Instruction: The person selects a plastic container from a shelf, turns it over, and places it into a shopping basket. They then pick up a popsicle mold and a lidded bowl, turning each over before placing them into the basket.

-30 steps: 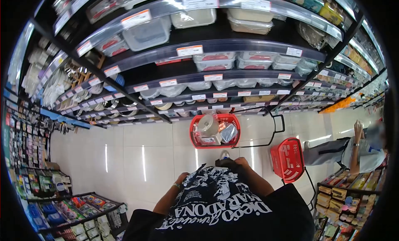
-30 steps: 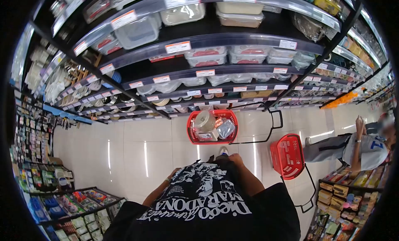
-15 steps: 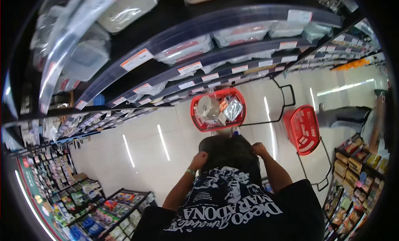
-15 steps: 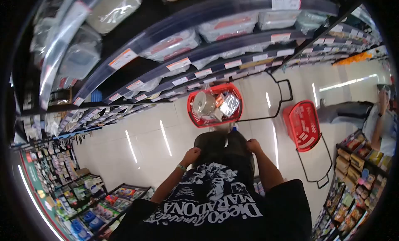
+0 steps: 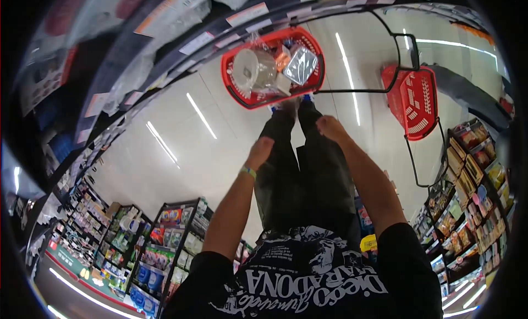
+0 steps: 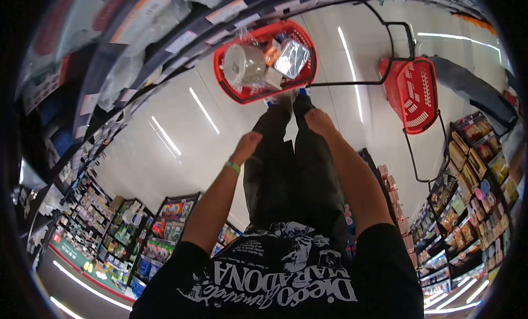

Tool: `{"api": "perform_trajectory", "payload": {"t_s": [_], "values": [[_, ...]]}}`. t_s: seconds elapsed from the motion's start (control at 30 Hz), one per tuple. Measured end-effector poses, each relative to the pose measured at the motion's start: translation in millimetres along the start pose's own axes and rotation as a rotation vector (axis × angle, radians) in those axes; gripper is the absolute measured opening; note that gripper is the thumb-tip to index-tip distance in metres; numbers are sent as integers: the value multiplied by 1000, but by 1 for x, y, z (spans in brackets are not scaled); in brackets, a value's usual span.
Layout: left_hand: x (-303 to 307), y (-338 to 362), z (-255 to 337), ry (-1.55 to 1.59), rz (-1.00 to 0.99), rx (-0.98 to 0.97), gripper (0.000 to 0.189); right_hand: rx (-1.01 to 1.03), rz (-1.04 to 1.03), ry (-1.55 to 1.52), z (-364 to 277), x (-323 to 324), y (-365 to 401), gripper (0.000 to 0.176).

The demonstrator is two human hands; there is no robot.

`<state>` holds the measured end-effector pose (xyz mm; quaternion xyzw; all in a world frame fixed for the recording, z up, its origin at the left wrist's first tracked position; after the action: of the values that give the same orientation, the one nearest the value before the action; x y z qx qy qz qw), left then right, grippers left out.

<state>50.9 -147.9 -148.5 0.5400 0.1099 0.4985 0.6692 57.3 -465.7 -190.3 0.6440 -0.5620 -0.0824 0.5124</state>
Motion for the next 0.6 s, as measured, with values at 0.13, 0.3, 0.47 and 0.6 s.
{"api": "perform_trajectory", "payload": {"t_s": [0.13, 0.3, 0.47, 0.6], "values": [[-5, -62, -10, -74, 123, -297, 19, -155, -45, -360, -41, -6, -40, 22], [26, -88, 69, -223, 500, -76, 21, -178, -45, -350, -33, -30, -94, 31], [23, -100, 70, -16, 510, -150, 20, -138, 67, -310, -83, -42, -119, 76], [2, -87, 32, 15, 416, -157, 21, 50, 205, -369, -132, -74, -148, 109]]}}
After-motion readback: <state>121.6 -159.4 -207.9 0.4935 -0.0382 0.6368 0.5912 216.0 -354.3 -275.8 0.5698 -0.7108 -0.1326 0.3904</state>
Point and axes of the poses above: each hand's wrist, its own y-axis away from the middle knuckle, its own x-axis out of the back of the hand, z = x × y, the point moved 2 cm from there along -y, towards the middle knuckle, and after that the axes turned 14 degrees about z, right-handed, at the moved point
